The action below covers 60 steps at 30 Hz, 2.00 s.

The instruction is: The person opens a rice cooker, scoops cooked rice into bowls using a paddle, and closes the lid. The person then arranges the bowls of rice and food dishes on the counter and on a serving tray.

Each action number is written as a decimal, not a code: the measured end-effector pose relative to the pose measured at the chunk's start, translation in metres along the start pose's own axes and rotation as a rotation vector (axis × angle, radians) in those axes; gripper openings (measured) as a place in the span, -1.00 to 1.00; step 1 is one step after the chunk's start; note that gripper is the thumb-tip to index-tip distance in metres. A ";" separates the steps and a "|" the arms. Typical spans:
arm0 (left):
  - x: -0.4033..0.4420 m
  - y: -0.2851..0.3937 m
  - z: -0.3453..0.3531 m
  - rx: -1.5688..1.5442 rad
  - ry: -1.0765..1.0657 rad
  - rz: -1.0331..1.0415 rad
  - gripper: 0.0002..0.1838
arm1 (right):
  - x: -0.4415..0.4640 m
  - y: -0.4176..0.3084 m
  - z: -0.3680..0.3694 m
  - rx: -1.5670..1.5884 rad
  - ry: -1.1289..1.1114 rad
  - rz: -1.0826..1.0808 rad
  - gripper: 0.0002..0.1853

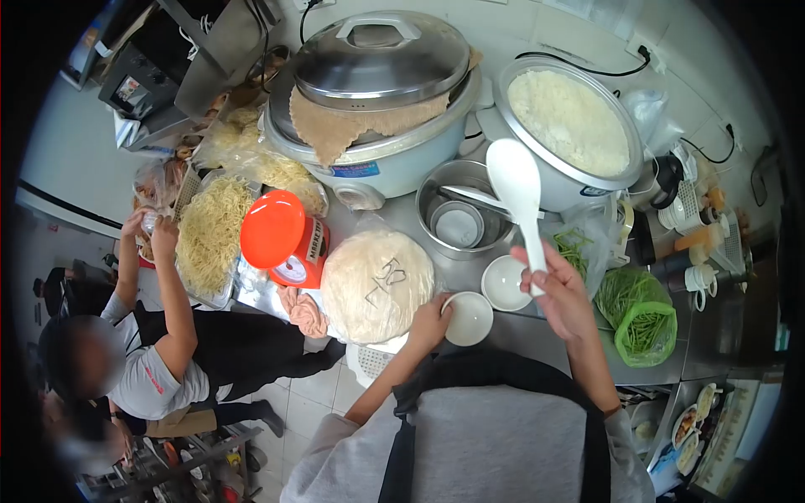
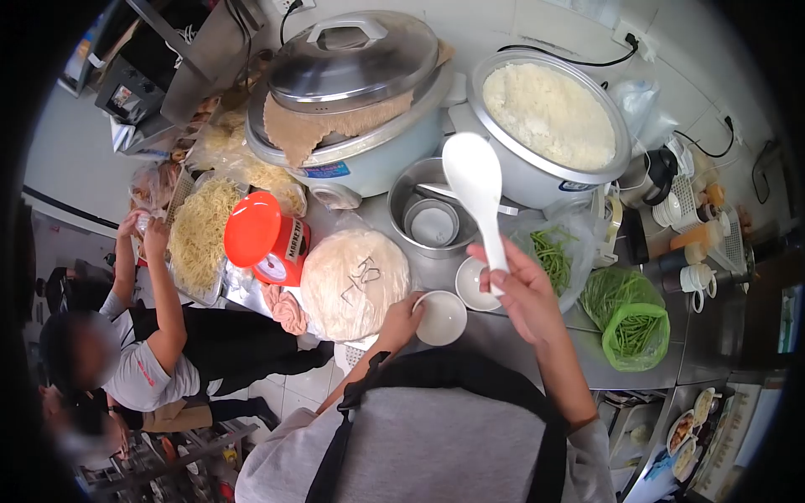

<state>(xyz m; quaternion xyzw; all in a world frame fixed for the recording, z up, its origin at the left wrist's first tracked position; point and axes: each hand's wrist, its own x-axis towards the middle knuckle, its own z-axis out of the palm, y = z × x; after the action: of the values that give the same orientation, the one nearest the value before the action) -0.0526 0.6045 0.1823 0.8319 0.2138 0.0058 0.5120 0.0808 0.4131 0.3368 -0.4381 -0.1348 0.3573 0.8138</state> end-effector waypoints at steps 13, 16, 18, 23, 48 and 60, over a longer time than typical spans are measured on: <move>-0.006 0.127 -0.047 -0.253 0.483 0.239 -0.84 | 0.015 0.016 0.014 -1.342 0.229 -0.729 -0.45; 0.006 0.148 -0.042 -0.700 0.372 0.247 -0.86 | 0.015 0.031 0.015 -1.283 0.206 -0.728 -0.45; 0.009 0.153 -0.040 -0.830 0.359 0.166 -0.90 | 0.012 0.033 0.018 -1.232 0.183 -0.684 -0.45; 0.001 0.144 -0.043 -0.926 0.326 0.020 -0.90 | 0.004 0.036 0.017 -1.175 0.124 -0.581 -0.51; -0.251 -0.257 0.009 0.792 -0.524 -0.447 -0.90 | 0.098 -0.184 -0.112 -0.701 0.398 -0.257 -0.47; -0.060 -0.007 -0.029 0.119 0.011 -0.325 -0.56 | 0.212 -0.213 -0.160 -1.897 0.227 -0.320 -0.65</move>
<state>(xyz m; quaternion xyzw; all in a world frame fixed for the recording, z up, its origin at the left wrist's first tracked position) -0.1165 0.6103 0.2029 0.8152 0.3482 -0.0851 0.4550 0.4155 0.3857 0.3967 -0.9210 -0.3459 -0.0595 0.1690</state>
